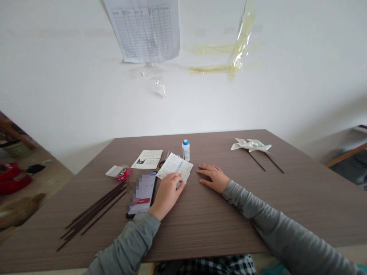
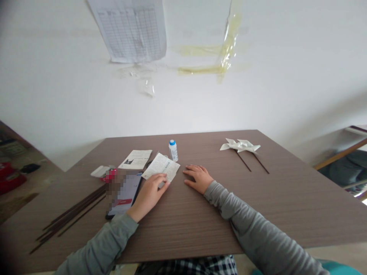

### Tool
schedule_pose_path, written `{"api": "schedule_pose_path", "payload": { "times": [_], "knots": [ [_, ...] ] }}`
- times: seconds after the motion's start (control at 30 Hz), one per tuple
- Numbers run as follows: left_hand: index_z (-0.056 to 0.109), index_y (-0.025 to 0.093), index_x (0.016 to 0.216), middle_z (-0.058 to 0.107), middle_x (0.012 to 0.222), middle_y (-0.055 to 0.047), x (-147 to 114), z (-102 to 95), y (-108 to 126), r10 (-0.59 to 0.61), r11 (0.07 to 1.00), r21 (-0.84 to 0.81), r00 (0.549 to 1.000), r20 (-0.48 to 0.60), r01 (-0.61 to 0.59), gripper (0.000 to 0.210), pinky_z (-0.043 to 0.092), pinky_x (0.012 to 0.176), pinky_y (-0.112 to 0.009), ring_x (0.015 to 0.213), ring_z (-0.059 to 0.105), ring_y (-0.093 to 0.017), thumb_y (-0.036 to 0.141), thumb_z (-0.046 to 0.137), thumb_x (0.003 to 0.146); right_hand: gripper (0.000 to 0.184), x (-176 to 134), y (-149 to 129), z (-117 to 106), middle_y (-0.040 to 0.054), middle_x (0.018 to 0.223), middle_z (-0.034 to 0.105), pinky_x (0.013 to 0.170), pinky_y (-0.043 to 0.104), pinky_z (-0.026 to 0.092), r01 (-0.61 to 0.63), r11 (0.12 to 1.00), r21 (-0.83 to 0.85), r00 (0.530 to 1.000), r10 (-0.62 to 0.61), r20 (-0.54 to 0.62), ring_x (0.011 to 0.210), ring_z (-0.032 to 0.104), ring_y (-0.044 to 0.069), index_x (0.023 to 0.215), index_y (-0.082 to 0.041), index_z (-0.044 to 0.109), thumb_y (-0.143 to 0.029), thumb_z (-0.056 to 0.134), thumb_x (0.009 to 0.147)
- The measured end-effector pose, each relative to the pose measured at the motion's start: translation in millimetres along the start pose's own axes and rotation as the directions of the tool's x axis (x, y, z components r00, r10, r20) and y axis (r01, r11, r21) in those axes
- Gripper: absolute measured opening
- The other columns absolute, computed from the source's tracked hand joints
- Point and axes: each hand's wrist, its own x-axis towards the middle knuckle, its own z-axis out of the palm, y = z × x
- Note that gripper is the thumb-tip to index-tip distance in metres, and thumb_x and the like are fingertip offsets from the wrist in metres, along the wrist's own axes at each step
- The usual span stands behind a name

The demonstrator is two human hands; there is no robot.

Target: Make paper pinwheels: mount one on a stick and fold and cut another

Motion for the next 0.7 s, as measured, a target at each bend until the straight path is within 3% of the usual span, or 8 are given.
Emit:
{"api": "schedule_pose_path", "payload": {
  "times": [0.1,0.2,0.47,0.7],
  "knots": [
    [0.094,0.026,0.141,0.091,0.167,-0.018,-1.8,6.9,-9.9,0.018,0.998,0.059,0.999,-0.041,-0.016,0.031,0.062,0.148,-0.066,0.166,0.081,-0.041,0.024,0.075,0.117,0.052,1.4,6.2,-0.1,0.0146,0.189,0.077,0.153,0.077,0.05,0.012,1.0,0.013,0.999,-0.012,-0.029,0.181,0.068,0.046,0.169,-0.035,0.091,-0.048,0.084,0.119],
    [0.092,0.025,0.156,0.083,0.181,-0.021,-4.5,11.4,-13.7,-0.011,0.991,0.135,1.0,-0.01,0.013,0.041,0.058,0.15,-0.072,0.175,0.074,-0.046,0.031,0.075,0.119,0.049,2.9,12.1,-1.4,0.0152,0.184,0.081,0.151,0.073,0.056,0.037,0.999,0.031,0.998,-0.035,-0.057,0.174,0.075,0.045,0.165,-0.033,0.093,-0.044,0.085,0.117],
    [0.089,0.026,0.168,0.077,0.188,-0.022,-13.4,14.6,4.2,-0.059,0.983,0.177,0.994,0.093,0.042,0.046,0.048,0.155,-0.079,0.181,0.067,-0.048,0.037,0.07,0.127,0.047,4.2,20.5,-7.8,0.0171,0.175,0.087,0.147,0.07,0.061,0.076,0.992,0.096,0.993,-0.066,-0.101,0.164,0.083,0.043,0.162,-0.027,0.094,-0.039,0.077,0.12],
    [0.092,0.03,0.166,0.08,0.185,-0.02,-12.8,16.7,11.6,0.024,0.992,0.117,0.993,0.118,-0.038,0.045,0.055,0.153,-0.073,0.174,0.074,-0.047,0.041,0.081,0.124,0.05,4.2,17.3,-4.5,0.017,0.179,0.085,0.149,0.072,0.059,0.096,0.99,0.1,0.982,-0.078,-0.174,0.168,0.08,0.044,0.165,-0.028,0.093,-0.035,0.079,0.117]
  ]
}}
